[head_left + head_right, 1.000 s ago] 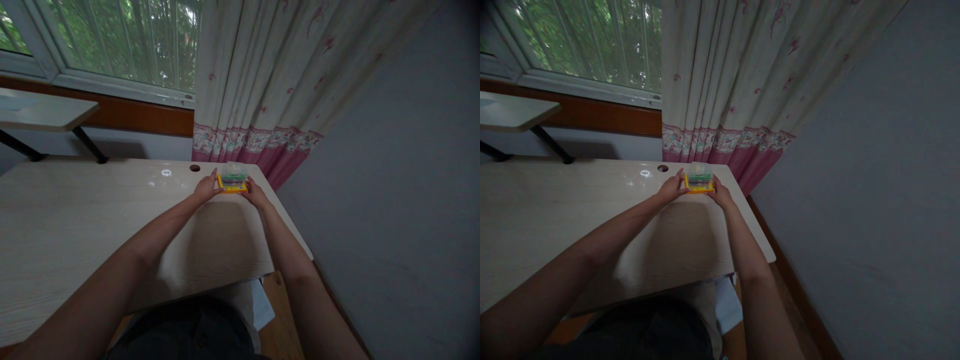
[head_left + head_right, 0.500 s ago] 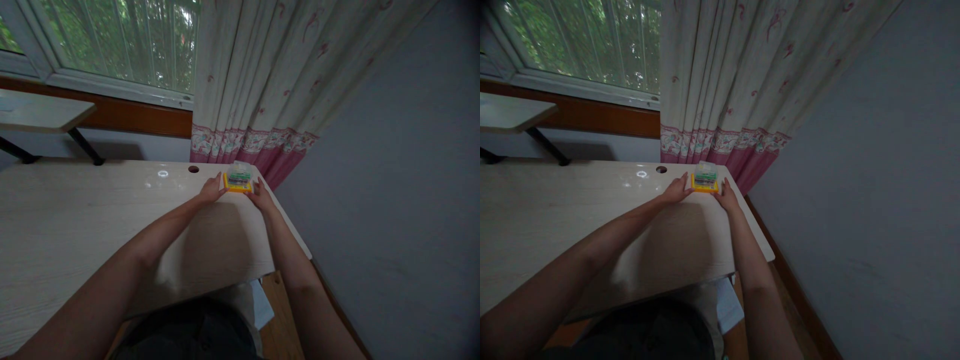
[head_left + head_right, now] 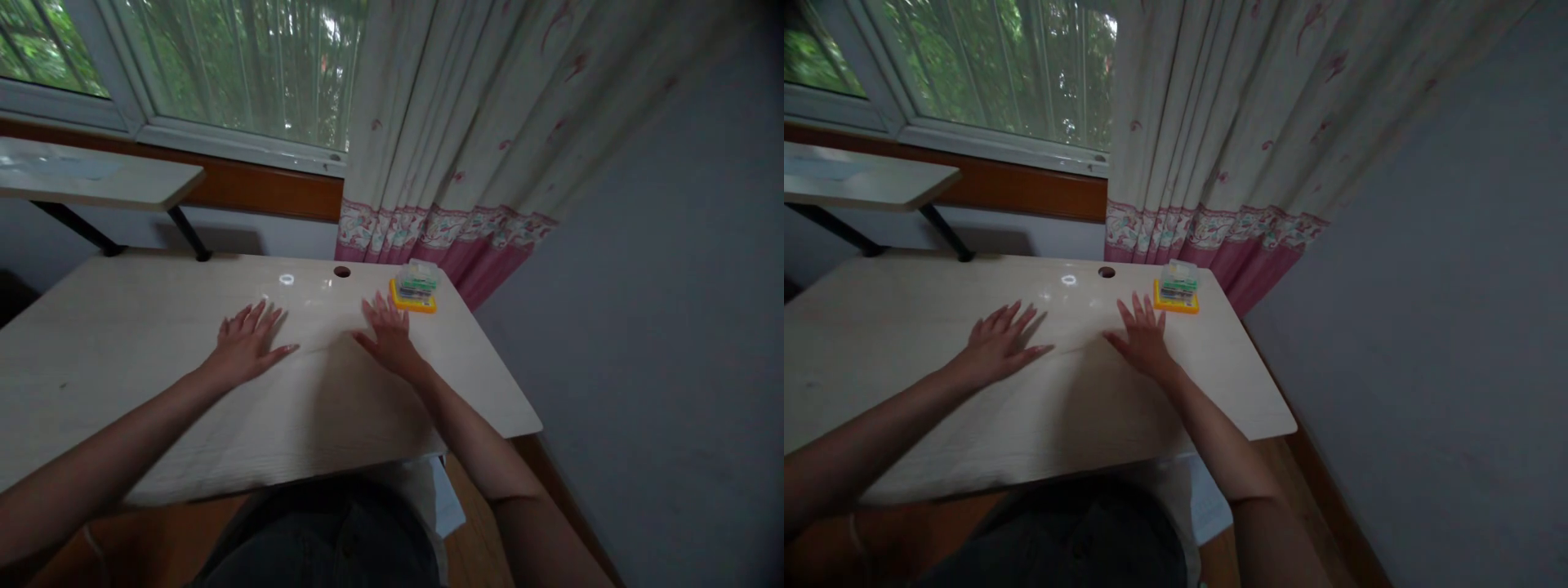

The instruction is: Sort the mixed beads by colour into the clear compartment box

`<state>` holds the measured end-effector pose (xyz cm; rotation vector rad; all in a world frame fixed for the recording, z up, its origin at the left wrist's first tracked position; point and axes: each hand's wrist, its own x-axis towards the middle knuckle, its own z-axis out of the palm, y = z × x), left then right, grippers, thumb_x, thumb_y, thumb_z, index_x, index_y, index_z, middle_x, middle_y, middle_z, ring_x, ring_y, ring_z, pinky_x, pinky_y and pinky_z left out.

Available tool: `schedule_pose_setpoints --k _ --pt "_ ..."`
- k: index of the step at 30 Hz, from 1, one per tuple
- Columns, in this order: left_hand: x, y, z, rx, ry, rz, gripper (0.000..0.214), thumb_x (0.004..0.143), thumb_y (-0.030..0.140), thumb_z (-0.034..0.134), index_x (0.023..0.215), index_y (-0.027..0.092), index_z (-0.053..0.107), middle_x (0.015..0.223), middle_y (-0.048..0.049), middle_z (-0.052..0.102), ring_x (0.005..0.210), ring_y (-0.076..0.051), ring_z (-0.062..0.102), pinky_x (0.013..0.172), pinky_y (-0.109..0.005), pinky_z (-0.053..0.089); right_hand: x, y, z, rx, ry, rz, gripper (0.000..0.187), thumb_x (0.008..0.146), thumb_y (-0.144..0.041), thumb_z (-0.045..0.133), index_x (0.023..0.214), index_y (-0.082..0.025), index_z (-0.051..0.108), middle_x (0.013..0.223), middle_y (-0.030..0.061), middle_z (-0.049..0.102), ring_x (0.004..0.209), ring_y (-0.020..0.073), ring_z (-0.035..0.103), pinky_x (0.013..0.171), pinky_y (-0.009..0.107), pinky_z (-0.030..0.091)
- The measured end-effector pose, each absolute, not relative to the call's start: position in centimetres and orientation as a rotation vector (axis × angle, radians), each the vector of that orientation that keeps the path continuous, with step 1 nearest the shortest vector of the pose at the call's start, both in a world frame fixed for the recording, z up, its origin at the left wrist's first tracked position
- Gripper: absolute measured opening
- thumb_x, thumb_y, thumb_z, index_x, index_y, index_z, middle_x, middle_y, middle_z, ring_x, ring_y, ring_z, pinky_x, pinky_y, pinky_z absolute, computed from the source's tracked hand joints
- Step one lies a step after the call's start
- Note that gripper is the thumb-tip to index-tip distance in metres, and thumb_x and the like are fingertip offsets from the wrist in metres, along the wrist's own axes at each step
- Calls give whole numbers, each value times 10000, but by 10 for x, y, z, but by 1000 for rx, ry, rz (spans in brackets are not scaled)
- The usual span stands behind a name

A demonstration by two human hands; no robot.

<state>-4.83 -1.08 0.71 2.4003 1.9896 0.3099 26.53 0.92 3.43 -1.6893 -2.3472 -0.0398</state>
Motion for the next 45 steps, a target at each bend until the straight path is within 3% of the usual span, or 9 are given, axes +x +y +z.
schedule_pose_setpoints --k 4,8,45 --pt "-53 -14 -11 2439 2012 212 773 886 719 339 1521 279 316 1626 -102 174 1478 -376 163 1136 -636 131 231 6 7 -1740 -2440 20 776 902 -730 282 1530 -274 258 1638 111 103 1513 331 40 1150 671 49" --pt "-54 -11 -21 2471 1997 208 780 880 734 325 1508 272 352 1612 -100 224 1473 -383 178 1136 -649 95 223 1 -4 -1756 -2479 90 756 914 -722 220 1518 -274 288 1625 124 170 1507 336 95 1141 684 70" --pt "-52 -15 -16 2477 1982 222 763 896 719 309 1494 251 381 1603 -114 248 1471 -380 179 1143 -640 97 224 0 -5 -1757 -2465 80 728 927 -704 214 1510 -278 305 1621 118 191 1505 317 124 1157 661 66"
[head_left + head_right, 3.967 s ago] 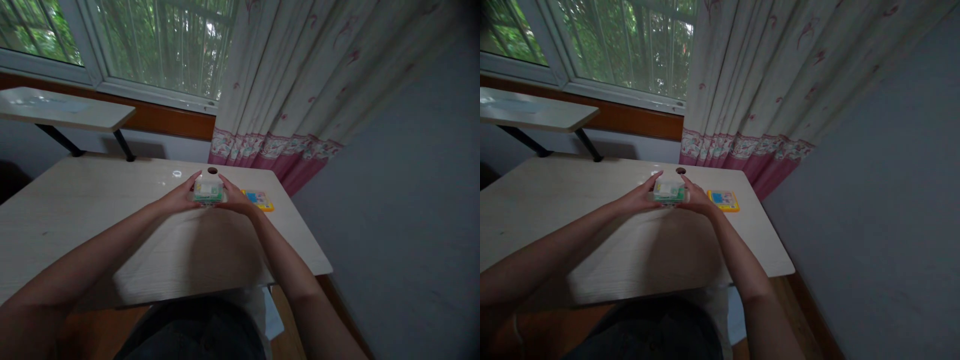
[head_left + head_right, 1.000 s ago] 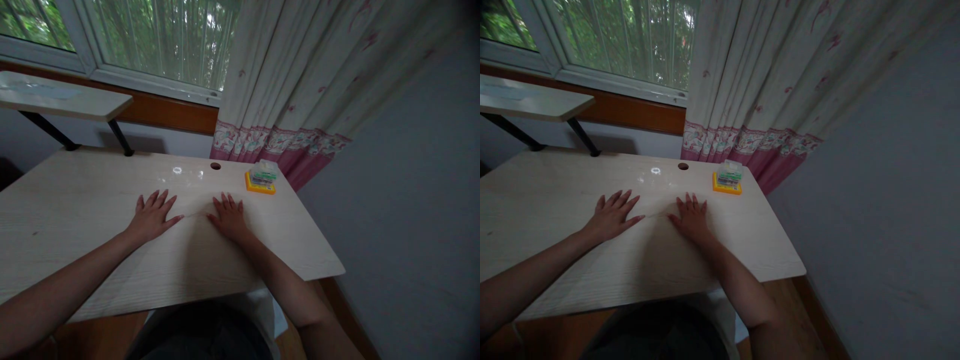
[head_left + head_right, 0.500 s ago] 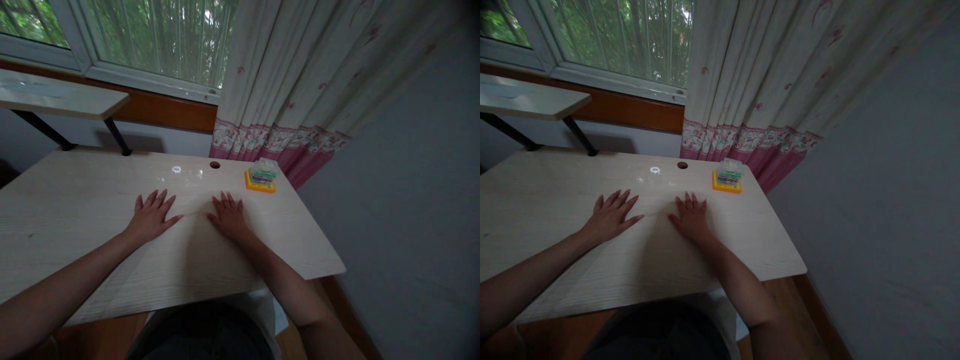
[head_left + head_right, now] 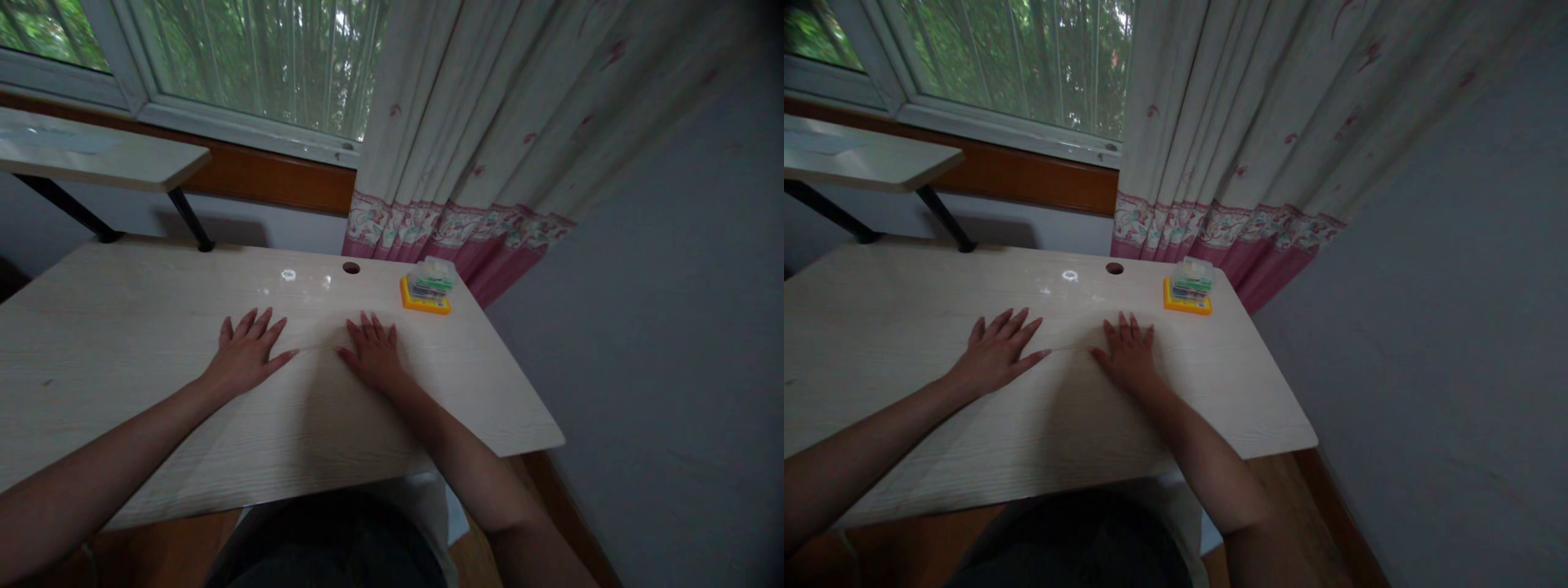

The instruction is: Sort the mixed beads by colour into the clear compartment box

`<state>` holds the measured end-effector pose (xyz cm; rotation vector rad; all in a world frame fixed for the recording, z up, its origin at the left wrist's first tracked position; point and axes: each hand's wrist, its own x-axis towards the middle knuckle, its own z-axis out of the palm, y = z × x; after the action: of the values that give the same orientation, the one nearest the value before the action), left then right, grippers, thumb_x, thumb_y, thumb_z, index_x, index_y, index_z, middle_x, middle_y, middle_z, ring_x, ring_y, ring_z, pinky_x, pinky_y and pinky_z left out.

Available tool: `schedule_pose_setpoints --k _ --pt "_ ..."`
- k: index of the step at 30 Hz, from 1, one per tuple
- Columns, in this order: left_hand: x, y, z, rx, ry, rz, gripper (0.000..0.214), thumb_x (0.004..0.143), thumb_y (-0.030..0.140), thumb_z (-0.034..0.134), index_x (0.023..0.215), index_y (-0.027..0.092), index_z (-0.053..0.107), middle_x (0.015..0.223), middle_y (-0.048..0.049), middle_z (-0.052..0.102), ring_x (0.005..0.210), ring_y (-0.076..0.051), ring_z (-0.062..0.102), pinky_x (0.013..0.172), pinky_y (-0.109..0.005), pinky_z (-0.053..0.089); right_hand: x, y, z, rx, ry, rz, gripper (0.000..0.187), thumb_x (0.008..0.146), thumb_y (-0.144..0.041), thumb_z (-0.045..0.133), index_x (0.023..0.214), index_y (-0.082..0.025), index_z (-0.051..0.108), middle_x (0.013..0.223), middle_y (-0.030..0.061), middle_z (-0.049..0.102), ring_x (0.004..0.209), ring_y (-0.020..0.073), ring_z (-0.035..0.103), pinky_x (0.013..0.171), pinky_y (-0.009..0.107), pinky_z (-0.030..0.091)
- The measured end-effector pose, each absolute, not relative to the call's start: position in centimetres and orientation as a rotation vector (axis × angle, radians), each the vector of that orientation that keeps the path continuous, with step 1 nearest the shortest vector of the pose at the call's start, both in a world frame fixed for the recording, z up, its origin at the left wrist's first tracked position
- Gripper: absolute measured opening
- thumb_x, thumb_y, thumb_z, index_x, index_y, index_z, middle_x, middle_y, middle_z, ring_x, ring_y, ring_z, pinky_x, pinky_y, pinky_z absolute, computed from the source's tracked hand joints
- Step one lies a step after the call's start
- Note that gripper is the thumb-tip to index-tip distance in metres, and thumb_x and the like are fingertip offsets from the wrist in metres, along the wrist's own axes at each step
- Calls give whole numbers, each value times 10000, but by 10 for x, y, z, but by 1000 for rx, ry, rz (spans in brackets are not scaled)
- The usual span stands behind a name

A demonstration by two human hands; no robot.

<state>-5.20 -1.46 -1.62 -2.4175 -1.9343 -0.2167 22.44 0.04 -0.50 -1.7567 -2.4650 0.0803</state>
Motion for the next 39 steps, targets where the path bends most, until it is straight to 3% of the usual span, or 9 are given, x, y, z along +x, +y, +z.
schedule_pose_setpoints --k 31,39 --pt "-52 -14 -18 -2403 -1935 -236 757 892 720 307 1487 258 391 1605 -102 248 1472 -375 184 1150 -633 91 224 0 -2 -1773 -2475 81 719 931 -694 224 1516 -282 291 1622 115 191 1507 319 115 1158 658 78" --pt "-54 -14 -20 -2411 -1912 -247 765 897 723 286 1490 250 386 1602 -114 252 1470 -375 185 1142 -644 99 227 0 -7 -1686 -2427 70 653 931 -658 332 1460 -280 395 1585 102 303 1484 284 205 1173 611 104"
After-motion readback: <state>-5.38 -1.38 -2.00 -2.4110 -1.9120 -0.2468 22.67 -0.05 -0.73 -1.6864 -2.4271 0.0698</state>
